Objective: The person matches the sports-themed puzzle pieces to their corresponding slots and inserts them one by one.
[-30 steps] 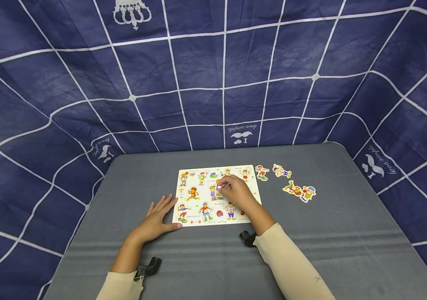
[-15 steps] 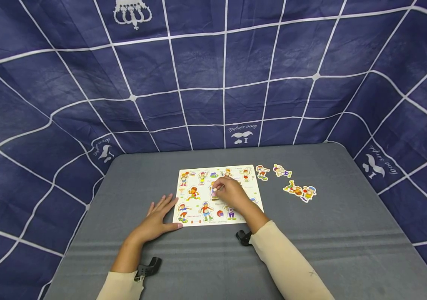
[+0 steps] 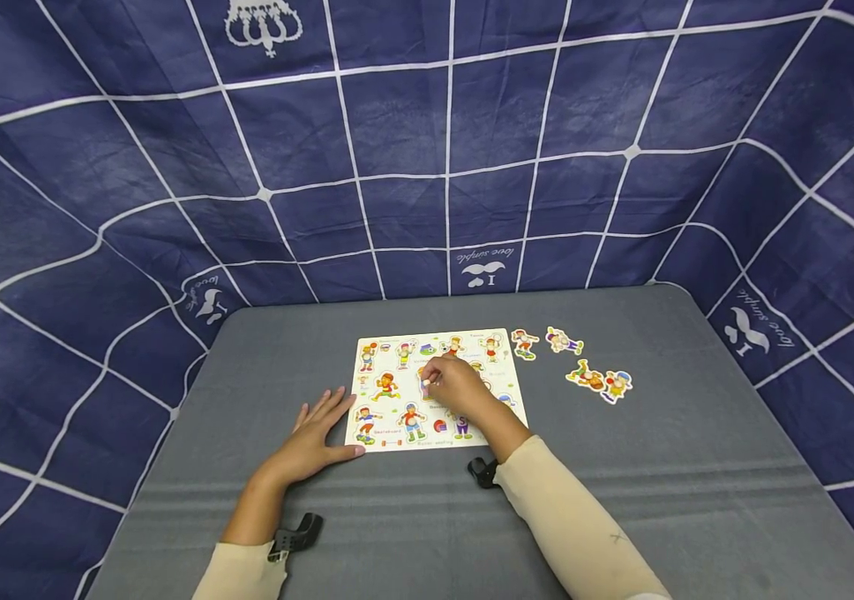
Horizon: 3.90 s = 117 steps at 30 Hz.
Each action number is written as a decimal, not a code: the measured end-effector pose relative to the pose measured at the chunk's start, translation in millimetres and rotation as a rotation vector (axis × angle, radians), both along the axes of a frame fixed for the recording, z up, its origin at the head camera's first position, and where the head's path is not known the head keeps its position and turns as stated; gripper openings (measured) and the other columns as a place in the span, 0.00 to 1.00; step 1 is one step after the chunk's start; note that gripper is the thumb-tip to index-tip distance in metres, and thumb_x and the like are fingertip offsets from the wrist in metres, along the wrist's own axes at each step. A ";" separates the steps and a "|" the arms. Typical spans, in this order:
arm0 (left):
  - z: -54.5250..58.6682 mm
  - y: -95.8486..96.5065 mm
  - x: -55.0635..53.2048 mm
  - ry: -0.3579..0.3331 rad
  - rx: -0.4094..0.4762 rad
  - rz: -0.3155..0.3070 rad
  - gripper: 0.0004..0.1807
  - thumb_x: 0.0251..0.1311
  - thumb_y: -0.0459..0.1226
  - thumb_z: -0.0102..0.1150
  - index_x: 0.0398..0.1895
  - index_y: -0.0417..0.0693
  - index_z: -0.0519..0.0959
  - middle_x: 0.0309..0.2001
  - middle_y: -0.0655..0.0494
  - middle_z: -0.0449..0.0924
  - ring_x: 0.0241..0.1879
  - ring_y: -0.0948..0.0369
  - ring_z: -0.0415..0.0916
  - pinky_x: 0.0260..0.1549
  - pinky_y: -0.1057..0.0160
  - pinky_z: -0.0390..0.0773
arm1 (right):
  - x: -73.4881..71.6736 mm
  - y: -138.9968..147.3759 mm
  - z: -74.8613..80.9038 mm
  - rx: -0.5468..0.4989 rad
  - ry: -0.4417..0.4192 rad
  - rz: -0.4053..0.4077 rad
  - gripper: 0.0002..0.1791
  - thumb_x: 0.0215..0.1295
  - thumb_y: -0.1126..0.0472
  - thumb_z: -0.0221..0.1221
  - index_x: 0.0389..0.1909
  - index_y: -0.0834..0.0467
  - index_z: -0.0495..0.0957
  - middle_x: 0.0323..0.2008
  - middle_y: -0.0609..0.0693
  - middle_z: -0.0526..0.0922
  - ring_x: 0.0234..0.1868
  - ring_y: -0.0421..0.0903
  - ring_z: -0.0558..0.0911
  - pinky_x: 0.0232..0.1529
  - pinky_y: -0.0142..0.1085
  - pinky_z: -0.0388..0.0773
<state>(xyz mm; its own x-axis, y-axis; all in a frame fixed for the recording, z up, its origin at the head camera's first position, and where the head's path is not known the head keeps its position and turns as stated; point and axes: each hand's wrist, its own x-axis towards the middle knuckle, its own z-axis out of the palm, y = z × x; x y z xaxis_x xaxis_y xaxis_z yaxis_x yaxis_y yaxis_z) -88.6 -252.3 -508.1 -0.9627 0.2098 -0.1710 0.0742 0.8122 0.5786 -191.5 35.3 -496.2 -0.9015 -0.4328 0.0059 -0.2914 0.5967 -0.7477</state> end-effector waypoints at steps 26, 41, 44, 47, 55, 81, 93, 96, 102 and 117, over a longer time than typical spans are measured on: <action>2.1 0.2 0.6 0.003 0.009 0.002 0.55 0.53 0.59 0.72 0.81 0.57 0.56 0.83 0.53 0.45 0.83 0.49 0.35 0.77 0.37 0.28 | -1.6 -3.2 -6.4 0.008 -0.059 -0.054 0.04 0.69 0.61 0.60 0.38 0.52 0.84 0.32 0.46 0.79 0.32 0.41 0.74 0.39 0.35 0.70; 0.9 0.3 0.5 0.001 0.001 0.000 0.55 0.53 0.59 0.72 0.81 0.57 0.56 0.83 0.53 0.45 0.83 0.48 0.35 0.78 0.37 0.29 | 0.2 2.2 -5.1 -0.043 -0.038 -0.082 0.05 0.70 0.60 0.61 0.42 0.54 0.84 0.35 0.46 0.80 0.35 0.40 0.76 0.41 0.34 0.73; 0.3 0.3 0.4 0.004 0.001 0.002 0.55 0.53 0.60 0.72 0.81 0.57 0.56 0.83 0.53 0.45 0.83 0.49 0.35 0.78 0.37 0.29 | 1.5 5.0 -4.7 -0.087 -0.022 -0.114 0.07 0.71 0.59 0.60 0.44 0.54 0.84 0.35 0.47 0.80 0.35 0.41 0.76 0.41 0.35 0.73; -0.1 0.2 0.1 0.008 0.003 0.000 0.55 0.53 0.60 0.72 0.81 0.57 0.56 0.83 0.53 0.45 0.83 0.49 0.36 0.78 0.37 0.29 | 2.5 7.9 -3.4 -0.133 -0.018 -0.149 0.07 0.72 0.58 0.59 0.44 0.53 0.84 0.34 0.47 0.80 0.35 0.42 0.76 0.41 0.35 0.73; -0.8 -0.5 -0.3 0.015 0.005 -0.004 0.55 0.53 0.61 0.71 0.81 0.57 0.56 0.83 0.53 0.46 0.83 0.48 0.36 0.78 0.37 0.30 | 5.8 17.3 0.3 -0.254 -0.057 -0.236 0.08 0.71 0.59 0.59 0.45 0.52 0.84 0.37 0.49 0.82 0.35 0.43 0.77 0.39 0.33 0.75; 1.1 0.0 0.9 0.010 0.013 -0.007 0.55 0.53 0.60 0.72 0.81 0.56 0.56 0.83 0.52 0.46 0.83 0.48 0.36 0.78 0.36 0.30 | 22.0 46.3 20.7 -0.526 -0.029 -0.334 0.11 0.69 0.71 0.58 0.49 0.70 0.81 0.38 0.61 0.81 0.31 0.38 0.77 0.32 0.23 0.73; -0.2 0.0 0.1 0.016 0.008 -0.004 0.55 0.53 0.60 0.72 0.81 0.56 0.56 0.83 0.52 0.46 0.83 0.48 0.36 0.77 0.36 0.30 | 33.4 67.3 35.1 -0.583 -0.015 -0.380 0.13 0.69 0.71 0.58 0.50 0.74 0.79 0.41 0.64 0.82 0.34 0.33 0.78 0.36 0.21 0.75; 0.0 0.1 0.1 0.018 0.009 -0.005 0.55 0.52 0.60 0.72 0.81 0.56 0.56 0.83 0.52 0.46 0.83 0.47 0.36 0.77 0.36 0.30 | 33.9 73.6 35.0 -0.576 -0.013 -0.403 0.13 0.70 0.70 0.58 0.50 0.74 0.79 0.42 0.65 0.82 0.33 0.32 0.78 0.35 0.21 0.75; -0.2 0.1 0.4 0.015 0.013 -0.002 0.55 0.52 0.60 0.72 0.81 0.56 0.56 0.83 0.52 0.46 0.83 0.48 0.36 0.77 0.36 0.30 | 34.7 85.5 33.3 -0.550 0.000 -0.462 0.13 0.69 0.70 0.59 0.50 0.74 0.79 0.42 0.67 0.82 0.32 0.31 0.78 0.34 0.21 0.75; -3.2 -0.6 -0.6 0.014 0.010 -0.008 0.55 0.53 0.61 0.71 0.81 0.57 0.56 0.83 0.53 0.46 0.83 0.48 0.35 0.77 0.36 0.29 | 22.3 125.1 -1.7 -0.558 0.056 -0.552 0.14 0.70 0.65 0.60 0.51 0.70 0.80 0.34 0.37 0.82 0.33 0.30 0.80 0.36 0.20 0.76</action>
